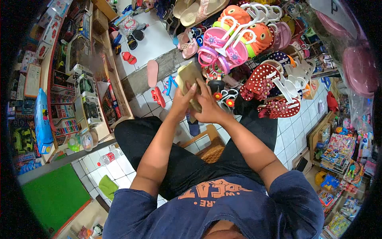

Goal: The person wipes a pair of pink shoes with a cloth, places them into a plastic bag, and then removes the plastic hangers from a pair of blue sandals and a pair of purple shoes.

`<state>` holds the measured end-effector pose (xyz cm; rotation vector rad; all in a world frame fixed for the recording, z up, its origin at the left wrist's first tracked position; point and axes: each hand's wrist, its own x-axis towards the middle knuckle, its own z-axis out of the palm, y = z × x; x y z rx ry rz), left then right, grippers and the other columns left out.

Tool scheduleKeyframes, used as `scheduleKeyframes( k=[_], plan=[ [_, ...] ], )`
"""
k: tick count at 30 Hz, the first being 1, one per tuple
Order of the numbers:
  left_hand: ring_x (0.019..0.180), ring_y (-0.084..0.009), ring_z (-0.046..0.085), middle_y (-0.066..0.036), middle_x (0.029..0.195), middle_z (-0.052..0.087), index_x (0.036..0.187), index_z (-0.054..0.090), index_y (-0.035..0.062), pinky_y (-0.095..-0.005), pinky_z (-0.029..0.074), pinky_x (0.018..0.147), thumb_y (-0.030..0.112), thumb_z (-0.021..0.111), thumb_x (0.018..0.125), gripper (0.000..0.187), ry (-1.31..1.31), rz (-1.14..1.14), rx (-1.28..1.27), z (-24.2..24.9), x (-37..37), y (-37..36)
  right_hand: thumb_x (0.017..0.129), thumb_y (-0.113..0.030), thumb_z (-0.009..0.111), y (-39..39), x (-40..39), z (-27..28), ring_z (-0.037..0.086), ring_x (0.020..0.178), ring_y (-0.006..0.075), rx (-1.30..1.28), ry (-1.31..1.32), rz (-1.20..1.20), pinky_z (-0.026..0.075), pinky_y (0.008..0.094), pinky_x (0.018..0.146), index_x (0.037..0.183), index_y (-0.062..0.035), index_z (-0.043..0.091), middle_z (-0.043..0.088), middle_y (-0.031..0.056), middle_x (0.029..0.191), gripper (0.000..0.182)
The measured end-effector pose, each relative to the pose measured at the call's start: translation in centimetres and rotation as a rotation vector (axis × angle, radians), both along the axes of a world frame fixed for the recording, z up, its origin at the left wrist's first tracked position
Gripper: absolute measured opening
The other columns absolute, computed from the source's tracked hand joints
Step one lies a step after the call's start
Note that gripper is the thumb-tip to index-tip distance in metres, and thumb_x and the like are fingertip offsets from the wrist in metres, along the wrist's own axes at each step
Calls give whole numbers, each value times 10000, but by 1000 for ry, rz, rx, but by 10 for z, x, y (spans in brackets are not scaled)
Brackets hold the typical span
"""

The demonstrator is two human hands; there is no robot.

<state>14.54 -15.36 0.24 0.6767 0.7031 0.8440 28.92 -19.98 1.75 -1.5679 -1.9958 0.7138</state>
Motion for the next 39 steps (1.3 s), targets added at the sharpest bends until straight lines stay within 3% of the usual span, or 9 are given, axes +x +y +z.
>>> scheduleKeyframes(
  k=[3,8,11,14,20,26,32,36,39],
  plan=[
    [923,-172,643,-63,1069,663,1219,584,38,-333,520,820,315,589,995,357,347,113,112,0,-12,14,785,-331,784,8,16,-7,417,1329,404,80,227,49,360,491,1088,1408,-55,449,361,238,1481,758],
    [967,-188,658,-92,1114,663,1224,576,40,-338,533,839,297,605,987,351,194,124,-41,25,-34,29,820,-319,763,21,25,-6,472,1280,241,-77,590,-354,416,383,1014,1414,-62,434,484,117,1399,727],
    [966,-184,651,-84,1102,669,1224,575,44,-345,531,831,297,612,984,350,283,52,-63,39,-37,27,815,-231,776,20,36,-3,571,1171,208,-544,1062,-184,475,372,955,1356,-51,474,596,83,1256,645],
    [959,-169,636,-64,1083,672,1216,586,38,-340,518,822,258,623,978,325,293,-31,15,33,-37,28,877,-228,734,14,33,-1,581,1163,201,-714,1300,-175,489,369,961,1355,-44,483,591,85,1278,571],
    [920,-123,610,-32,1031,676,1168,629,17,-303,492,800,197,616,977,263,480,-12,256,20,-41,32,966,-165,628,14,20,-18,609,1133,213,-669,1267,-283,505,377,966,1363,-29,471,605,93,1269,448],
    [968,-156,650,-69,1077,691,1158,632,-8,-334,504,847,321,582,987,374,445,-190,-61,16,-65,41,982,-125,580,16,26,-17,612,1153,251,-598,1407,-480,503,401,980,1341,-9,487,593,117,1306,388],
    [1168,-288,618,-154,1296,617,1341,522,7,-438,493,981,446,503,971,575,-342,65,-362,40,-42,22,1006,-180,540,15,21,-25,580,1208,262,-614,1740,-578,464,420,1034,1387,-27,452,573,121,1343,420],
    [1209,-294,588,-137,1331,595,1351,521,54,-447,455,1040,531,482,973,610,-316,168,-246,8,-19,2,1021,-187,521,10,10,-12,549,1246,260,-524,1706,-578,448,423,1052,1398,-49,442,545,110,1376,410],
    [1217,-303,580,-135,1336,591,1364,509,50,-454,455,1048,452,483,984,554,-363,200,-274,6,-17,2,1012,-156,542,11,5,-11,547,1242,248,-425,1658,-602,442,418,1056,1399,-60,442,538,93,1379,411]
  ],
)
